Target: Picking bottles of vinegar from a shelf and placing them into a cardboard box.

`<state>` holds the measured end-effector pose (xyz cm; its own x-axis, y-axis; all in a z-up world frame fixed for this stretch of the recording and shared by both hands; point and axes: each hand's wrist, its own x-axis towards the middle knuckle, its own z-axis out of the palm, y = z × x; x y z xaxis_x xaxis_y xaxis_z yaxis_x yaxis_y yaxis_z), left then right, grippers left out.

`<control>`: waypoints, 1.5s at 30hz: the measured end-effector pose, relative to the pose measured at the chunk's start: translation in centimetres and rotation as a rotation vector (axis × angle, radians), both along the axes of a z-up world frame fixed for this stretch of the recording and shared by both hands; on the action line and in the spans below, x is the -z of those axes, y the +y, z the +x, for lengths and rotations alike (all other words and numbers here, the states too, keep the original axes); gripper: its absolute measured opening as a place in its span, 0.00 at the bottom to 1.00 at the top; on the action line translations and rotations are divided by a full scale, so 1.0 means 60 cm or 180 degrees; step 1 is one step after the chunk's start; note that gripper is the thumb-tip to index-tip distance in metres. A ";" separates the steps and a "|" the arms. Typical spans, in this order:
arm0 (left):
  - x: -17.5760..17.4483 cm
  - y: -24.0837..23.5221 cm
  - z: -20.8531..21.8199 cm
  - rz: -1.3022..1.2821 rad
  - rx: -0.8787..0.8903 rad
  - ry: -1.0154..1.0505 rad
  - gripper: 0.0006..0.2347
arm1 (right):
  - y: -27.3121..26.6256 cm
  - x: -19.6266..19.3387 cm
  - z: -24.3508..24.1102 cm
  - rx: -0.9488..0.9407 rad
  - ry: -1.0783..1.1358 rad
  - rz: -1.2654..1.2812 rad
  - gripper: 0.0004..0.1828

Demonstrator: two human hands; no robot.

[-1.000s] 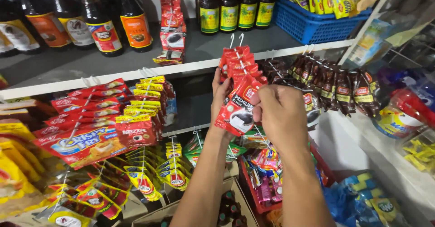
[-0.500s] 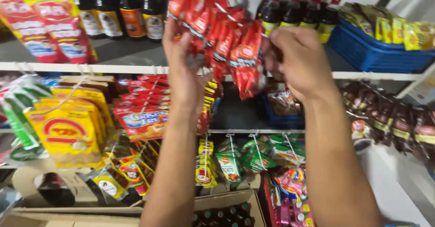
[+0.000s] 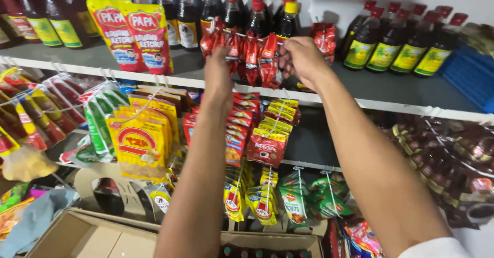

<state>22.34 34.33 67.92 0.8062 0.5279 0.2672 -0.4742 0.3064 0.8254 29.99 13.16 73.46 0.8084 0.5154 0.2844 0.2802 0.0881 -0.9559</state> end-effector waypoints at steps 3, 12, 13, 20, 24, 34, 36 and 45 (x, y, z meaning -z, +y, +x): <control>-0.046 -0.036 -0.053 0.0805 -0.0659 0.1344 0.33 | 0.008 0.000 0.002 0.0121 0.0075 -0.0229 0.16; -0.022 -0.070 -0.073 0.1287 -0.1222 0.1057 0.40 | 0.005 -0.015 -0.045 0.0945 -0.0040 -0.0533 0.18; -0.023 -0.073 -0.081 0.1291 -0.1187 0.1055 0.40 | -0.002 -0.015 -0.052 0.0979 -0.0032 -0.0536 0.18; -0.052 -0.088 -0.162 0.1725 -0.1200 0.0852 0.32 | -0.060 0.003 -0.115 0.1180 -0.0364 -0.0126 0.11; -0.082 -0.134 -0.219 0.2054 -0.1398 0.0148 0.25 | -0.113 0.006 -0.170 0.1066 -0.0391 0.0351 0.09; -0.088 -0.330 -0.241 0.2393 -0.0541 -0.0635 0.15 | -0.241 0.024 -0.217 0.1485 -0.0163 0.0416 0.09; -0.069 -0.360 -0.225 0.2571 -0.0263 -0.0781 0.15 | -0.266 0.034 -0.212 0.1565 -0.0118 0.0458 0.08; -0.009 -0.454 -0.119 0.2172 0.0169 -0.0460 0.21 | -0.337 0.092 -0.161 0.1597 -0.0189 0.0666 0.05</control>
